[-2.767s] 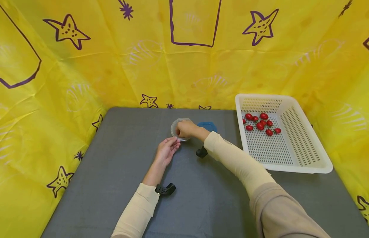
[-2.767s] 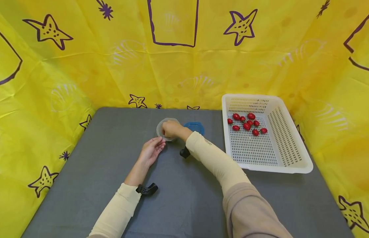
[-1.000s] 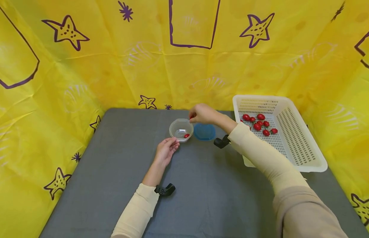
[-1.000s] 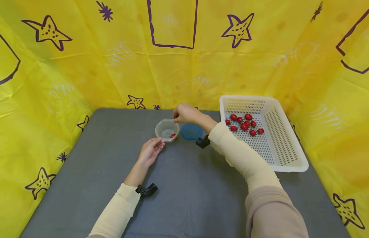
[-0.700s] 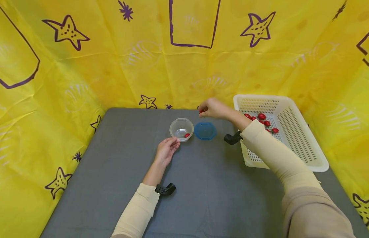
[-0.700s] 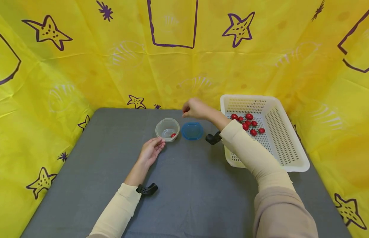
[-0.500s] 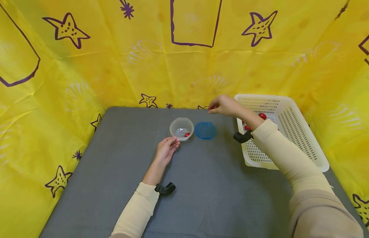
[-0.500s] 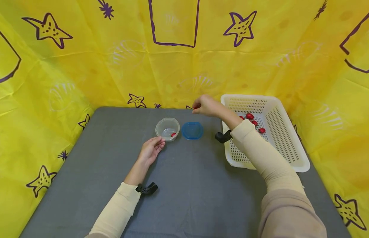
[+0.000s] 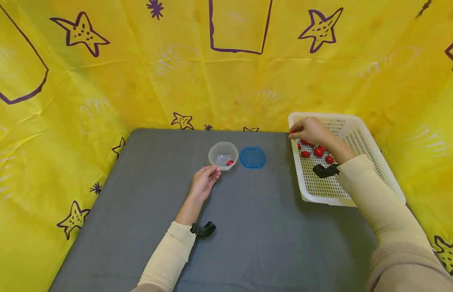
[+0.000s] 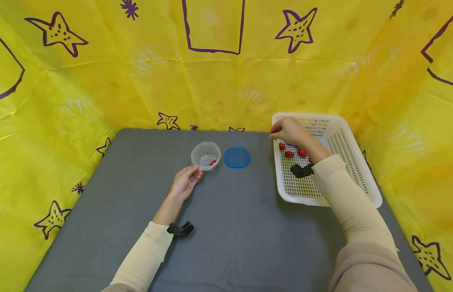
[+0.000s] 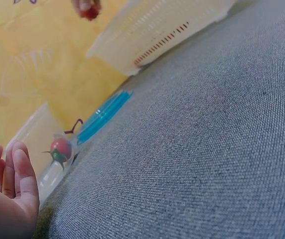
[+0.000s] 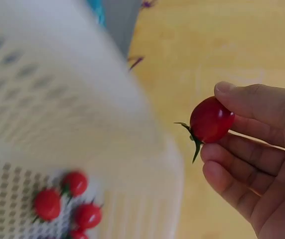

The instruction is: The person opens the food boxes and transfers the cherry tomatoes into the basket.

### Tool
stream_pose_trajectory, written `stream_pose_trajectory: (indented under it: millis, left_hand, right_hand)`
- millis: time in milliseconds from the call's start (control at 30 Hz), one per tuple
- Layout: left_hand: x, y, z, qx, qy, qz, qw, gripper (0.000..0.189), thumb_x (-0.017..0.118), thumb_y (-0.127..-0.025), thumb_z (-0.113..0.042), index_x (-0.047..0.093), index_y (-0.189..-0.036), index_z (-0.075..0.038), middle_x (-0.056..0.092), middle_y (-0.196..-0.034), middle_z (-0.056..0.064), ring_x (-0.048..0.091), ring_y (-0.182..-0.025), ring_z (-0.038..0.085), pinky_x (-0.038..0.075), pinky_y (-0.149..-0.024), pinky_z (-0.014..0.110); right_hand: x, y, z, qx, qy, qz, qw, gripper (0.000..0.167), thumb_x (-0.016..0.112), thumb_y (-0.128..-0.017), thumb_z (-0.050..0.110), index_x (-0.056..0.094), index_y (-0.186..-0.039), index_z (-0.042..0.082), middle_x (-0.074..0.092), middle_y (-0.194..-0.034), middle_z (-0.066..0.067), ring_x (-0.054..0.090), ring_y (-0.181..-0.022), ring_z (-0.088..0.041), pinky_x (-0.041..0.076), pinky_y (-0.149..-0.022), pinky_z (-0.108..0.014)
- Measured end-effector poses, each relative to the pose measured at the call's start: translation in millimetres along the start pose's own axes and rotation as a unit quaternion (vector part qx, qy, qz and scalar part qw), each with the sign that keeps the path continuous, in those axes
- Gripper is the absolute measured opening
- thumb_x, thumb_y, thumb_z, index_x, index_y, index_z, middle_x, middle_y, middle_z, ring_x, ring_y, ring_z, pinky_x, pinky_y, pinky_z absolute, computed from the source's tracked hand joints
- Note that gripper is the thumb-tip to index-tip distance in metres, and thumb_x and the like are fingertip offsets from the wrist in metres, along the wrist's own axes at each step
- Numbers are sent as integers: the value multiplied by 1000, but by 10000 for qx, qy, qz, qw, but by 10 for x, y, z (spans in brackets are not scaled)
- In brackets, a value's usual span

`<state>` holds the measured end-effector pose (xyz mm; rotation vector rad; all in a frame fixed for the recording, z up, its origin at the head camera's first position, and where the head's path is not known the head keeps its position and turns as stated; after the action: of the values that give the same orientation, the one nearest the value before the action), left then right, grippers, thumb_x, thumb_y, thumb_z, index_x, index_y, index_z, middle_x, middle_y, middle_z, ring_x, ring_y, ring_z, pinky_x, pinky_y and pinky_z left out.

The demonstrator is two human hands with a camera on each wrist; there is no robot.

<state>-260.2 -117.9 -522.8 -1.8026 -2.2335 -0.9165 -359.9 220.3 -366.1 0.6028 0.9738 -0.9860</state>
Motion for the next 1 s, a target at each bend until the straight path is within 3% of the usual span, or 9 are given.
stream_pose_trajectory:
  millis: [200,400,533,767,867,1000]
  left_hand:
    - [4,5,-5,49,-14,-13,10000,9,56,-97,-5,58,-89,-8,69,-71,-2,65,-65,7,53,-63,17]
    - [3,19,-7,66,-39,6,10000,9,57,-97,-6,59,-88,-8,68,-72,-2,65,-66,8,53,-65,19]
    - [7,23,-12,58,-7,-33,10000,9,57,-97,-6,59,-88,-8,68,-72,-2,65,-66,8,53,-65,18]
    - [9,26,-14,43,-18,-106,9999,10,57,-97,-5,59,-88,-8,68,-71,-2,64,-65,7,53,-63,18]
    - [14,25,-12,42,-24,-82,10000,8,56,-97,-5,59,-89,-7,68,-71,-3,64,-65,7,53,-64,18]
    - [21,29,-6,38,-80,-30,10000,5,56,-97,-6,59,-94,-4,68,-72,-3,64,-66,7,53,-65,18]
  right_hand:
    - [-6,98,-296,258,125,213,9994,20,69,-89,13,72,-99,-4,73,-95,-20,65,-85,-31,50,-85,-50]
    - [5,158,-508,442,403,442,9972,16,70,-88,15,73,-89,-1,72,-84,-16,56,-68,-19,48,-70,-38]
    - [89,186,-658,493,615,786,9938,15,70,-87,14,73,-83,-1,69,-75,-15,52,-63,-18,44,-63,-33]
    - [296,220,-863,682,1338,1404,9786,17,75,-79,14,67,-68,4,59,-63,-2,50,-62,-18,42,-60,-32]
    - [374,229,-923,1023,1441,1649,9704,21,76,-77,14,61,-65,6,54,-62,-3,49,-60,-19,40,-55,-29]
    - [458,242,-986,1319,1313,1709,9675,19,76,-74,12,59,-70,4,54,-66,-7,51,-62,-21,43,-54,-28]
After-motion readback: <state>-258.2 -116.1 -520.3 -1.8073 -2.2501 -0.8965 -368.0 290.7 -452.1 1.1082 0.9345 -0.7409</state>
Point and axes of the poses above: each hand's wrist, its own y-axis away from the middle knuckle, its own x-axis out of the palm, z = x × y, the point moved 2 cm from there along -y, towards the middle knuckle
